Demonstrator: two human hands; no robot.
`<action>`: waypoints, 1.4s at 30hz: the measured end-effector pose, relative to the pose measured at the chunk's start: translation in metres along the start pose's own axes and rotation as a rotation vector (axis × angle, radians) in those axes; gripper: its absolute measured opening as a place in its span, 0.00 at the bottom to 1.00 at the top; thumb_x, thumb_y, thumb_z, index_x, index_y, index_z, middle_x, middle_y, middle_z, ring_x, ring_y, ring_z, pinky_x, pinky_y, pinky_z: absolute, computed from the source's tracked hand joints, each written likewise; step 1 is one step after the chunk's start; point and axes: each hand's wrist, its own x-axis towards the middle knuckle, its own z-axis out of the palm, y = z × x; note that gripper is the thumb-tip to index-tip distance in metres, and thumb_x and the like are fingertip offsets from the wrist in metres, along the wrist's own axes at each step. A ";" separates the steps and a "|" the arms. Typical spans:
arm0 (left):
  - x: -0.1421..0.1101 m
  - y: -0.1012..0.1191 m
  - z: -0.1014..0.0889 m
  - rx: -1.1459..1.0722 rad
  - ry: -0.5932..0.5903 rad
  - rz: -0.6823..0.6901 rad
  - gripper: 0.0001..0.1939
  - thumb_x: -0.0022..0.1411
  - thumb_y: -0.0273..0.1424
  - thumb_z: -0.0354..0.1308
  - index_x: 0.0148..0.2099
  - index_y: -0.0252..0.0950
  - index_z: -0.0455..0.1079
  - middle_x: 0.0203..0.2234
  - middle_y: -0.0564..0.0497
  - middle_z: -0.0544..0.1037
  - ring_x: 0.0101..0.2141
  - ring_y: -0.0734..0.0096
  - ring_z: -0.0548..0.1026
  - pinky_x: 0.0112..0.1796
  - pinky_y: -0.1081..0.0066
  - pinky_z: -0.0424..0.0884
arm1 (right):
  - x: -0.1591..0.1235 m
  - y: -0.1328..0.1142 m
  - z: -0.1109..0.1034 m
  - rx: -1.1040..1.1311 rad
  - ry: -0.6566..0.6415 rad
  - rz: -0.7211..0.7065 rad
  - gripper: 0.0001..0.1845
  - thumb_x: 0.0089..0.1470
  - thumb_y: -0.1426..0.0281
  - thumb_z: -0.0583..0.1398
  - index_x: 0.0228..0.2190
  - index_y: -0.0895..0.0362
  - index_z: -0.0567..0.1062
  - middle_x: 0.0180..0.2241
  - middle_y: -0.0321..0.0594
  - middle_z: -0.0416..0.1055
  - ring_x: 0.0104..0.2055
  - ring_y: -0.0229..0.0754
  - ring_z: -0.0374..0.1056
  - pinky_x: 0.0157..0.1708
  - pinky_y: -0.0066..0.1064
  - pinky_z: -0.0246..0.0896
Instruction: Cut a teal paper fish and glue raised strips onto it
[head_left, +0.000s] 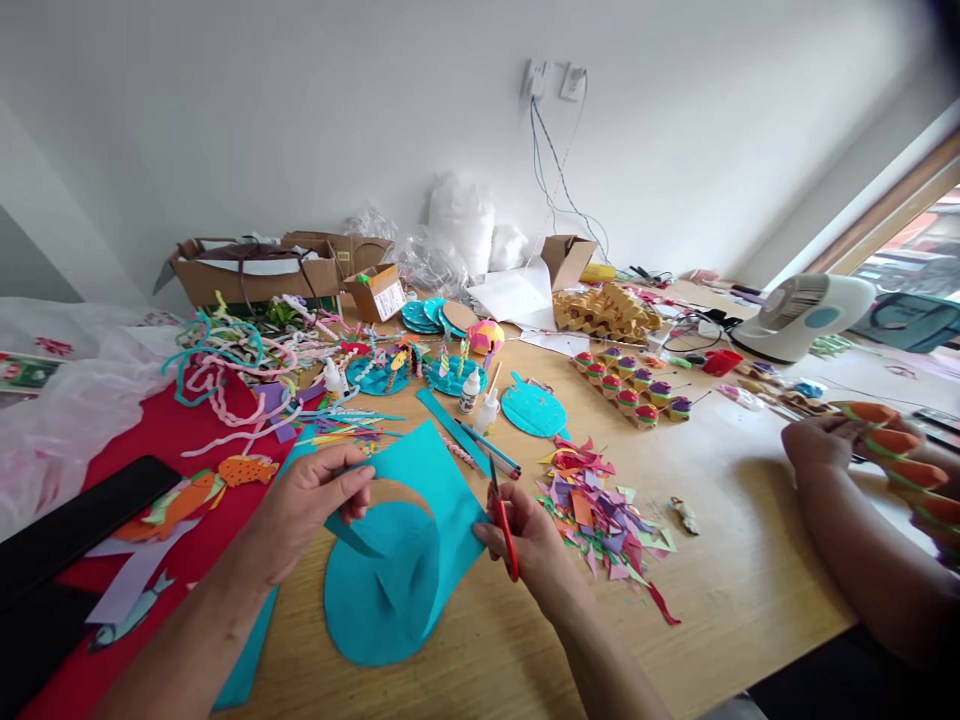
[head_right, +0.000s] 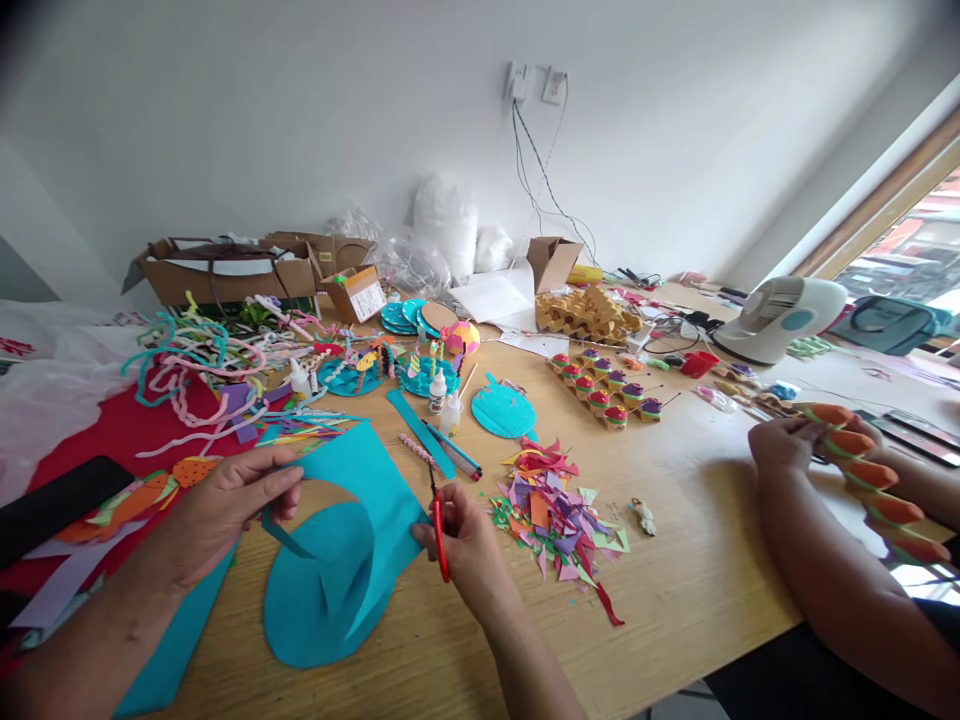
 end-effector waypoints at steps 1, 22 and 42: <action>0.002 -0.001 0.001 0.027 0.005 -0.007 0.13 0.49 0.39 0.65 0.22 0.37 0.70 0.16 0.56 0.71 0.19 0.75 0.68 0.22 0.76 0.65 | -0.001 0.000 -0.003 -0.009 0.014 0.006 0.25 0.34 0.59 0.70 0.25 0.54 0.60 0.18 0.24 0.57 0.18 0.30 0.55 0.18 0.24 0.54; 0.002 -0.013 0.016 -0.330 -0.149 -0.027 0.08 0.57 0.34 0.61 0.27 0.37 0.72 0.57 0.48 0.67 0.55 0.53 0.64 0.43 0.66 0.70 | -0.023 -0.003 -0.028 -0.329 0.105 -0.096 0.20 0.50 0.51 0.58 0.29 0.55 0.63 0.22 0.32 0.60 0.24 0.35 0.57 0.25 0.28 0.55; -0.001 -0.013 0.035 -0.673 -0.117 -0.130 0.08 0.46 0.33 0.70 0.31 0.41 0.76 0.28 0.58 0.80 0.30 0.68 0.77 0.36 0.69 0.73 | -0.030 -0.048 0.035 -0.213 -0.467 0.110 0.32 0.46 0.39 0.52 0.24 0.57 0.64 0.22 0.35 0.65 0.22 0.34 0.64 0.23 0.24 0.55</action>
